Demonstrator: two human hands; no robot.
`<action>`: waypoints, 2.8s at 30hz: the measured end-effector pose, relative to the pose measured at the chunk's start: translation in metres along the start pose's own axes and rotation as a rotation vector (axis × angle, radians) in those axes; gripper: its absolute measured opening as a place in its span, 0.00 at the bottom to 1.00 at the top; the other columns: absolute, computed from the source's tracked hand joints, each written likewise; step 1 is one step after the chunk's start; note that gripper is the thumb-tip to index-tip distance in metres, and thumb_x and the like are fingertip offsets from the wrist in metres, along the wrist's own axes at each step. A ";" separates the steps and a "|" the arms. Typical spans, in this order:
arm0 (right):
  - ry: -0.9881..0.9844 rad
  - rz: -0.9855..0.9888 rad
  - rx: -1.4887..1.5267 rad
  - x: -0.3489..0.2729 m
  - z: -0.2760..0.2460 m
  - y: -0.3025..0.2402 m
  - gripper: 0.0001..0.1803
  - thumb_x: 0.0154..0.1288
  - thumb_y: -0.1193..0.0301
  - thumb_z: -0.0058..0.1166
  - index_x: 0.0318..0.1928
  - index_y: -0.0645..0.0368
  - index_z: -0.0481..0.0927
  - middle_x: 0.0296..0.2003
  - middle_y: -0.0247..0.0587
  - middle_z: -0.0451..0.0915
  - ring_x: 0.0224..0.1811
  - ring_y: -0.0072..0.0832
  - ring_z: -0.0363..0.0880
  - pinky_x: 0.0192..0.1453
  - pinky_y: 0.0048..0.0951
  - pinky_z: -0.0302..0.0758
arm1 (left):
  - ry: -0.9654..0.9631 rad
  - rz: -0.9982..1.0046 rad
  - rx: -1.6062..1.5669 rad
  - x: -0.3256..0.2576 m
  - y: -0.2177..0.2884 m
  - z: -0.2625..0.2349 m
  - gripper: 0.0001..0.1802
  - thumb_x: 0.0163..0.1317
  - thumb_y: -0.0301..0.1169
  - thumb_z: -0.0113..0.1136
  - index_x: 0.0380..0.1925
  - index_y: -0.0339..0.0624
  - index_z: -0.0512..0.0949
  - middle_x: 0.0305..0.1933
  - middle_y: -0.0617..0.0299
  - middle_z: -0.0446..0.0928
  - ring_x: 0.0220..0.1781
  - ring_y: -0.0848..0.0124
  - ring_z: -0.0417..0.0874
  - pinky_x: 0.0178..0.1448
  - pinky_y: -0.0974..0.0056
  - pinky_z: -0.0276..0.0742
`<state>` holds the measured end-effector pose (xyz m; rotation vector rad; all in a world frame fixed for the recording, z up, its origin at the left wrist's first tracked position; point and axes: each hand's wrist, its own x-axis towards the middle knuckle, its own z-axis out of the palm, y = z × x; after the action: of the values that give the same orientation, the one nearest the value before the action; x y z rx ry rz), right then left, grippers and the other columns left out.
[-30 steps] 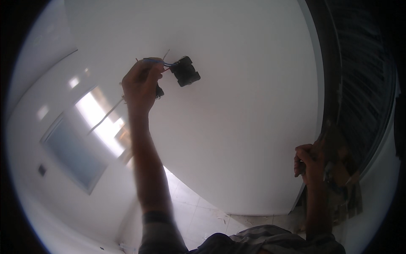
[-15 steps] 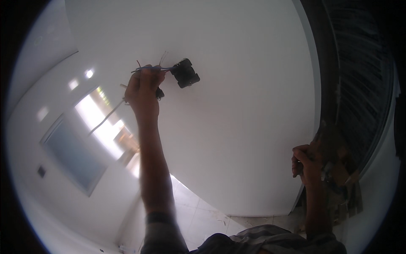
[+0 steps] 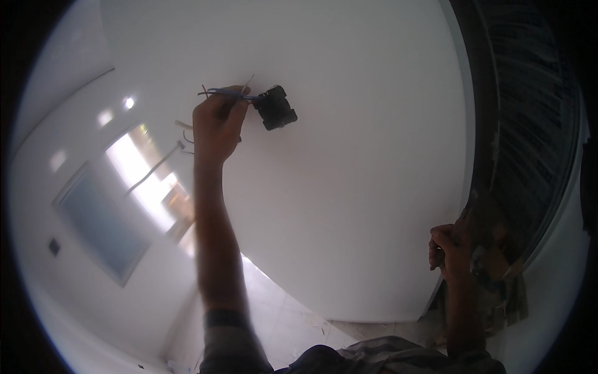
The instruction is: The person strips insulation from wires and connects them to two wall-mounted electrical outlet boxes using a utility knife and pliers. The person handles multiple colored wires and secures them into the outlet terminals.
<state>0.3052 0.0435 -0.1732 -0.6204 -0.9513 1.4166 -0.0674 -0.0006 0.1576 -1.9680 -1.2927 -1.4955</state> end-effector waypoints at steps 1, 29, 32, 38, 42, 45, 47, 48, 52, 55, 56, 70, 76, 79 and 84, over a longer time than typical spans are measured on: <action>0.004 0.003 0.000 0.000 0.000 0.002 0.05 0.69 0.76 0.63 0.38 0.65 0.82 0.24 0.41 0.80 0.15 0.25 0.77 0.15 0.26 0.73 | 0.006 -0.013 -0.035 -0.001 -0.003 0.000 0.11 0.68 0.25 0.61 0.47 0.32 0.82 0.30 0.66 0.80 0.29 0.83 0.74 0.26 0.73 0.66; -0.115 0.215 -0.154 -0.007 0.017 0.022 0.06 0.67 0.76 0.63 0.39 0.66 0.82 0.24 0.42 0.80 0.17 0.27 0.78 0.18 0.29 0.77 | -0.020 0.000 0.024 0.034 0.036 -0.004 0.17 0.71 0.34 0.64 0.50 0.30 0.84 0.37 0.57 0.87 0.32 0.75 0.82 0.38 0.68 0.77; -0.092 0.236 -0.159 -0.007 0.009 0.029 0.05 0.67 0.76 0.63 0.38 0.67 0.82 0.24 0.41 0.80 0.17 0.27 0.78 0.18 0.29 0.76 | -0.046 -0.040 0.065 0.020 0.032 -0.029 0.19 0.71 0.37 0.64 0.51 0.30 0.84 0.38 0.56 0.87 0.33 0.73 0.84 0.40 0.67 0.80; -0.083 0.282 -0.154 0.003 0.009 0.049 0.05 0.67 0.77 0.62 0.38 0.67 0.81 0.25 0.42 0.80 0.17 0.27 0.77 0.18 0.29 0.76 | 0.386 -0.023 0.557 -0.006 -0.045 -0.076 0.21 0.68 0.33 0.69 0.55 0.30 0.82 0.43 0.53 0.86 0.34 0.69 0.86 0.42 0.64 0.84; -0.112 0.292 -0.148 0.005 0.009 0.049 0.05 0.67 0.76 0.61 0.38 0.67 0.81 0.25 0.42 0.80 0.17 0.27 0.77 0.18 0.28 0.76 | 0.550 -0.296 0.183 -0.003 -0.043 -0.072 0.21 0.69 0.31 0.68 0.56 0.28 0.80 0.43 0.52 0.85 0.37 0.70 0.86 0.43 0.67 0.83; -0.090 0.209 -0.160 -0.002 0.016 0.044 0.05 0.66 0.77 0.64 0.39 0.66 0.83 0.25 0.39 0.81 0.18 0.24 0.78 0.21 0.27 0.78 | 0.519 -0.360 -0.111 0.005 -0.038 -0.067 0.20 0.70 0.32 0.66 0.55 0.27 0.79 0.41 0.53 0.85 0.38 0.72 0.84 0.43 0.68 0.82; -0.112 0.152 -0.201 -0.008 0.018 0.046 0.06 0.66 0.78 0.65 0.40 0.66 0.83 0.25 0.38 0.81 0.19 0.23 0.79 0.22 0.26 0.79 | 0.535 -0.368 -0.241 0.010 -0.031 -0.067 0.21 0.71 0.33 0.66 0.55 0.26 0.79 0.39 0.54 0.84 0.37 0.73 0.83 0.42 0.69 0.81; -0.122 0.122 -0.222 -0.009 0.019 0.046 0.06 0.65 0.78 0.65 0.41 0.65 0.83 0.25 0.38 0.81 0.19 0.22 0.79 0.22 0.26 0.79 | 0.526 -0.366 -0.263 0.011 -0.029 -0.066 0.20 0.71 0.34 0.66 0.54 0.26 0.80 0.39 0.54 0.84 0.36 0.73 0.82 0.41 0.69 0.80; -0.195 0.098 -0.284 -0.012 0.021 0.039 0.11 0.64 0.77 0.68 0.45 0.65 0.82 0.25 0.37 0.81 0.20 0.21 0.79 0.23 0.25 0.79 | 0.424 -0.379 -0.376 0.005 -0.020 -0.055 0.18 0.72 0.35 0.66 0.49 0.27 0.81 0.37 0.57 0.83 0.31 0.75 0.79 0.36 0.69 0.75; -0.214 0.145 -0.283 -0.016 0.024 0.039 0.13 0.63 0.76 0.69 0.46 0.66 0.81 0.25 0.36 0.81 0.20 0.21 0.79 0.22 0.25 0.79 | 0.327 -0.449 -0.323 -0.013 -0.018 -0.043 0.16 0.73 0.36 0.64 0.46 0.29 0.81 0.35 0.58 0.82 0.30 0.74 0.79 0.34 0.69 0.75; -0.214 0.167 -0.277 -0.015 0.021 0.041 0.13 0.63 0.76 0.69 0.46 0.66 0.81 0.25 0.37 0.81 0.20 0.21 0.79 0.22 0.25 0.78 | 0.301 -0.479 -0.275 -0.016 -0.019 -0.039 0.16 0.73 0.36 0.64 0.45 0.30 0.81 0.34 0.58 0.82 0.30 0.73 0.80 0.34 0.69 0.76; -0.257 0.293 -0.270 -0.009 0.009 0.054 0.11 0.65 0.74 0.67 0.44 0.66 0.81 0.24 0.37 0.81 0.20 0.21 0.79 0.20 0.25 0.76 | 0.103 -0.621 -1.154 -0.073 -0.062 -0.006 0.22 0.72 0.28 0.52 0.61 0.26 0.72 0.33 0.63 0.78 0.30 0.77 0.74 0.35 0.73 0.71; -0.337 0.291 -0.303 -0.006 0.005 0.043 0.18 0.68 0.74 0.62 0.56 0.66 0.76 0.26 0.39 0.80 0.19 0.23 0.78 0.21 0.28 0.77 | 0.089 -0.624 -0.816 -0.067 -0.044 0.001 0.21 0.73 0.35 0.56 0.56 0.27 0.76 0.31 0.59 0.80 0.28 0.74 0.77 0.34 0.70 0.73; -0.340 0.259 -0.176 -0.010 0.005 0.051 0.20 0.75 0.72 0.53 0.63 0.64 0.70 0.27 0.41 0.80 0.18 0.25 0.77 0.22 0.30 0.77 | 0.136 -0.645 -0.368 -0.057 -0.027 -0.004 0.23 0.73 0.41 0.57 0.52 0.28 0.80 0.30 0.56 0.83 0.27 0.72 0.81 0.33 0.68 0.76; -0.305 0.289 -0.185 -0.022 0.029 0.051 0.22 0.81 0.68 0.39 0.70 0.61 0.64 0.28 0.43 0.81 0.18 0.27 0.78 0.23 0.30 0.78 | 0.099 -0.700 -0.110 -0.022 -0.017 -0.031 0.29 0.74 0.50 0.56 0.50 0.29 0.82 0.29 0.53 0.84 0.26 0.70 0.83 0.32 0.68 0.79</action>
<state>0.2560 0.0222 -0.2052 -0.7130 -1.2833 1.7251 -0.1000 -0.0241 0.1453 -1.5343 -2.0156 -1.9652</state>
